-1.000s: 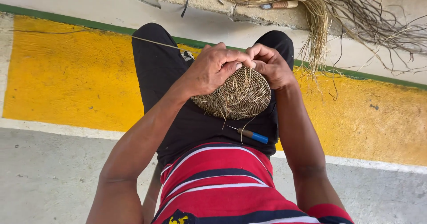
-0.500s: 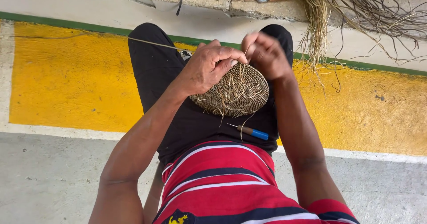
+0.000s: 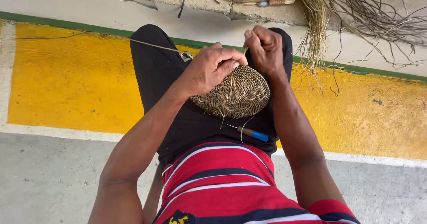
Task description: Weaving a small circular object using dried straw or grass.
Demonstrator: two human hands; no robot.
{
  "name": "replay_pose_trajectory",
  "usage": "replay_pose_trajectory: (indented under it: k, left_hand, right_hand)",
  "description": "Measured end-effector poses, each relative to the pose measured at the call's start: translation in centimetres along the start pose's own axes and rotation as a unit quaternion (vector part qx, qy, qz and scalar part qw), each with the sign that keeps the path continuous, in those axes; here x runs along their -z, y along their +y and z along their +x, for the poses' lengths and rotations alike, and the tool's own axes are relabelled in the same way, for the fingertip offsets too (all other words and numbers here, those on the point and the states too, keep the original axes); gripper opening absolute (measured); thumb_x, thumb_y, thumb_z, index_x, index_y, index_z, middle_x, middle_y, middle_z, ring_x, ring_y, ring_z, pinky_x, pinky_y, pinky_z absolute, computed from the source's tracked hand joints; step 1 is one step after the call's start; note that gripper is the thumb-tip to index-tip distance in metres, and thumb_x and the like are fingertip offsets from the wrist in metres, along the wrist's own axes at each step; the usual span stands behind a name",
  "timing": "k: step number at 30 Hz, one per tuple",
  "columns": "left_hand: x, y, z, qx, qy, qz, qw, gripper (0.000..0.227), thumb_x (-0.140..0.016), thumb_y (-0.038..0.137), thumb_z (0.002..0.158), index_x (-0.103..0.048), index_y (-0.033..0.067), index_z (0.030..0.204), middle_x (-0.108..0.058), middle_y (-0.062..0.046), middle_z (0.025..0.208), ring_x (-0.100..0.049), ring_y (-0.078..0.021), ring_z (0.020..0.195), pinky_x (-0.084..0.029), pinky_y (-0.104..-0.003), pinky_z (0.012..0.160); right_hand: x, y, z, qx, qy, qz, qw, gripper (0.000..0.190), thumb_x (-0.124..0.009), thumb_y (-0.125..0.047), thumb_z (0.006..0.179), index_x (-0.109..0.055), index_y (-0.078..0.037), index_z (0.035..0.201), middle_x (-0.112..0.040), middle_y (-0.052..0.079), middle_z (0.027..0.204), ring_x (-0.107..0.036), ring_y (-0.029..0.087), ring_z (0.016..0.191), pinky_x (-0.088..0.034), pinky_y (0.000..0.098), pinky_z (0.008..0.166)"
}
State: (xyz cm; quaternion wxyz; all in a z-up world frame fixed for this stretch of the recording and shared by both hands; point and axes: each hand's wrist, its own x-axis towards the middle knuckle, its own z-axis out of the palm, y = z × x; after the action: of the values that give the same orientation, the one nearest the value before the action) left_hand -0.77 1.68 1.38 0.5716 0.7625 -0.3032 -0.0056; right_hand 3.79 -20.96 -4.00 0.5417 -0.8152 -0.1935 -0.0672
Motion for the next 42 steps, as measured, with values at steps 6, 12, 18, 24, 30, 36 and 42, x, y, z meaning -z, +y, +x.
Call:
replay_pose_trajectory:
  k: [6,12,18,24,30,36,42]
  left_hand:
    - [0.1,-1.4,0.1,-0.001,-0.033,0.046,0.998,0.016,-0.063,0.017,0.105,-0.071,0.0038,0.108,-0.071,-0.009,0.090,-0.062,-0.0228,0.084,-0.050,-0.041,0.077]
    - [0.2,-1.5,0.3,0.053,-0.038,0.042,0.997,0.022,-0.062,0.023,0.101,-0.074,0.0059,0.109,-0.065,-0.011,0.081,-0.060,-0.0242,0.075,-0.049,-0.041,0.072]
    - [0.6,-3.3,0.2,0.016,-0.069,0.052,0.996,0.020,-0.059,0.017,0.106,-0.071,0.0060,0.118,-0.070,-0.011,0.092,-0.064,-0.0248,0.086,-0.051,-0.040,0.081]
    - [0.3,-2.2,0.1,0.003,-0.035,0.055,0.998,0.019,-0.064,0.011,0.097,-0.075,0.0072,0.112,-0.076,-0.010,0.097,-0.067,-0.0253,0.090,-0.052,-0.041,0.086]
    - [-0.2,-1.8,0.6,0.031,-0.038,0.016,0.999,0.018,-0.063,0.009,0.096,-0.076,0.0088,0.109,-0.077,-0.009,0.097,-0.073,-0.0197,0.077,-0.057,-0.036,0.078]
    - [0.4,-0.9,0.8,0.037,-0.042,0.013,0.998,0.018,-0.063,0.008,0.096,-0.077,0.0074,0.108,-0.077,-0.011,0.089,-0.071,-0.0218,0.072,-0.055,-0.038,0.072]
    - [0.2,-1.0,1.0,0.039,-0.041,0.018,0.998,0.018,-0.063,0.007,0.097,-0.076,0.0079,0.110,-0.077,-0.011,0.091,-0.072,-0.0229,0.075,-0.055,-0.038,0.073]
  right_hand:
    - [-0.5,4.8,1.4,0.137,0.080,-0.129,0.979,0.048,-0.062,-0.007,0.106,-0.043,-0.010,0.062,-0.047,-0.002,0.057,-0.039,0.009,0.048,-0.033,0.0306,0.044]
    - [-0.9,1.2,2.3,0.226,0.088,-0.274,0.931,0.044,-0.064,-0.004,0.101,-0.042,-0.008,0.063,-0.041,0.000,0.057,-0.038,0.012,0.051,-0.032,0.0309,0.046]
    - [2.8,-6.1,-0.1,0.060,-0.013,0.135,0.989,0.020,-0.063,-0.019,0.111,-0.069,-0.002,0.102,-0.065,0.004,0.077,-0.060,0.007,0.059,-0.048,0.0221,0.044]
    - [2.9,-10.8,-5.3,-0.122,-0.079,0.192,0.970,0.020,-0.070,-0.008,0.100,-0.057,-0.004,0.114,-0.076,0.012,0.103,-0.066,0.006,0.069,-0.049,0.0196,0.050]
    - [1.8,-10.8,-5.2,0.010,-0.045,0.012,0.999,0.013,-0.076,0.000,0.100,-0.071,-0.004,0.112,-0.069,0.006,0.114,-0.064,0.006,0.094,-0.052,0.0213,0.072]
    - [1.0,-9.2,-5.1,0.009,0.021,-0.039,0.999,0.017,-0.078,0.002,0.098,-0.070,-0.008,0.110,-0.071,0.002,0.107,-0.065,0.009,0.099,-0.056,0.0263,0.091]
    - [0.6,-9.1,-5.2,0.044,0.028,-0.126,0.991,0.019,-0.081,0.004,0.097,-0.071,-0.007,0.109,-0.074,0.002,0.108,-0.061,0.015,0.106,-0.051,0.0313,0.099]
